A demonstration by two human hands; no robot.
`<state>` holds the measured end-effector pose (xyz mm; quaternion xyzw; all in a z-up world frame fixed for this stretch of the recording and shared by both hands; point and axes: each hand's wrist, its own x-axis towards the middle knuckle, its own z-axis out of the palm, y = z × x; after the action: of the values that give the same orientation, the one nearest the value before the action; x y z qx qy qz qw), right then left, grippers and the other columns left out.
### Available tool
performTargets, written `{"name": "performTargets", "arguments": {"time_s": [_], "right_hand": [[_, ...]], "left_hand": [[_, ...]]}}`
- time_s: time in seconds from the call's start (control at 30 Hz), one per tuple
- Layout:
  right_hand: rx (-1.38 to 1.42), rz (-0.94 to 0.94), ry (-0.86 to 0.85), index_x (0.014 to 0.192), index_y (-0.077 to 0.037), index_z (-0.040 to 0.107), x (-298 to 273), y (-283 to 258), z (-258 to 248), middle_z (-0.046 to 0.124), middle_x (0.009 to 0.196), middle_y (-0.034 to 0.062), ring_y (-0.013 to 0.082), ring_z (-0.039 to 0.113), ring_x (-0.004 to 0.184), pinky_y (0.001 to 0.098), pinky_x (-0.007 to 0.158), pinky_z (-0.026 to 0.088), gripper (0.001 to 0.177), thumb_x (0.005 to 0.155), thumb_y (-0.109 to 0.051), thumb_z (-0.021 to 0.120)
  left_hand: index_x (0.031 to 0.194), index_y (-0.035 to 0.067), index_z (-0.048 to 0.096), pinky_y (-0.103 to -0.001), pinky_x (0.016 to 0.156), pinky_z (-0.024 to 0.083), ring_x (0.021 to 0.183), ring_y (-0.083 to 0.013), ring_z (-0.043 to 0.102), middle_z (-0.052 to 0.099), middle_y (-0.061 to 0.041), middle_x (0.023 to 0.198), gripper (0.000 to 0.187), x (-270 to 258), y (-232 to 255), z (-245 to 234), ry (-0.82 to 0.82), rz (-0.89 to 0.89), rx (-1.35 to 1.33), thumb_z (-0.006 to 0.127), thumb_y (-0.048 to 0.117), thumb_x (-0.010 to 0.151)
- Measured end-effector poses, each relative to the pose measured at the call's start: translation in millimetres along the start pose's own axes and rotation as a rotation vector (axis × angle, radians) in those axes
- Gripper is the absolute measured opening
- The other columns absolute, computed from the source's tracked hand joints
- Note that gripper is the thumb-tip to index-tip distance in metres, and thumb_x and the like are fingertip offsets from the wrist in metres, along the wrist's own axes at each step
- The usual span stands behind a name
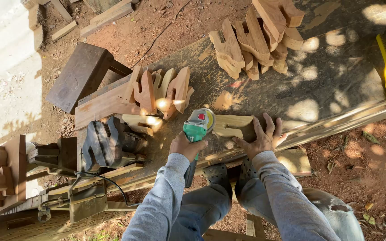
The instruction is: Sand wooden furniture components using an angle grinder with a sanding disc.
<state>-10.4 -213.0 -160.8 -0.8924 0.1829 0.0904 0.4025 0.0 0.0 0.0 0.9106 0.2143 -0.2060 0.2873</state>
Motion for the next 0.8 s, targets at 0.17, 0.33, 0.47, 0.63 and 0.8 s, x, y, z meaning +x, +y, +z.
{"name": "performTargets", "arguments": {"time_s": [0.17, 0.33, 0.47, 0.63, 0.8], "right_hand": [[0.017, -0.007, -0.001, 0.153, -0.047, 0.039, 2.8, 2.0, 2.2, 0.016, 0.167, -0.0099, 0.0300, -0.008, 0.157, 0.0561, 0.123, -0.015, 0.107, 0.057, -0.067, 0.081], [0.007, -0.007, 0.015, 0.153, -0.044, 0.042, -7.5, -11.3, -10.9, 0.015, 0.167, -0.0091, 0.0301, -0.008, 0.157, 0.0567, 0.124, -0.012, 0.104, 0.058, -0.061, 0.082], [0.035, -0.030, 0.067, 0.150, -0.044, 0.045, -8.3, -7.1, -4.8, 0.020, 0.165, -0.0088, 0.0321, -0.003, 0.158, 0.0571, 0.124, -0.012, 0.102, 0.057, -0.062, 0.082], [0.080, -0.048, 0.085, 0.150, -0.049, 0.044, -5.0, 0.1, 1.2, 0.021, 0.165, -0.0091, 0.0332, -0.003, 0.157, 0.0575, 0.123, -0.014, 0.106, 0.053, -0.061, 0.084], [0.054, -0.066, 0.128, 0.148, -0.046, 0.047, -2.6, 0.9, 4.9, 0.023, 0.165, -0.0080, 0.0326, -0.003, 0.158, 0.0598, 0.123, -0.015, 0.110, 0.048, -0.069, 0.084]], "left_hand": [[0.108, 0.008, 0.061, -0.053, 0.089, 0.052, 0.104, -0.0401, 0.068, 0.068, -0.017, 0.098, 0.060, -2.7, 4.1, 4.6, -0.005, 0.016, -0.015, 0.079, 0.039, 0.060], [0.109, 0.009, 0.062, -0.052, 0.093, 0.052, 0.111, -0.0408, 0.066, 0.069, -0.017, 0.103, 0.062, -13.3, 20.7, 15.6, -0.044, 0.029, 0.060, 0.078, 0.041, 0.058], [0.113, 0.007, 0.061, -0.052, 0.096, 0.052, 0.114, -0.0417, 0.065, 0.069, -0.020, 0.108, 0.066, -18.3, 29.1, 26.6, -0.080, 0.050, 0.065, 0.078, 0.042, 0.060], [0.114, 0.008, 0.059, -0.051, 0.096, 0.053, 0.114, -0.0408, 0.066, 0.070, -0.018, 0.109, 0.065, -24.0, 44.9, 34.2, -0.111, 0.072, 0.089, 0.077, 0.042, 0.061], [0.114, 0.008, 0.060, -0.052, 0.094, 0.053, 0.113, -0.0412, 0.066, 0.070, -0.019, 0.109, 0.064, -34.4, 63.2, 38.9, -0.137, 0.089, 0.113, 0.074, 0.041, 0.062]]}}
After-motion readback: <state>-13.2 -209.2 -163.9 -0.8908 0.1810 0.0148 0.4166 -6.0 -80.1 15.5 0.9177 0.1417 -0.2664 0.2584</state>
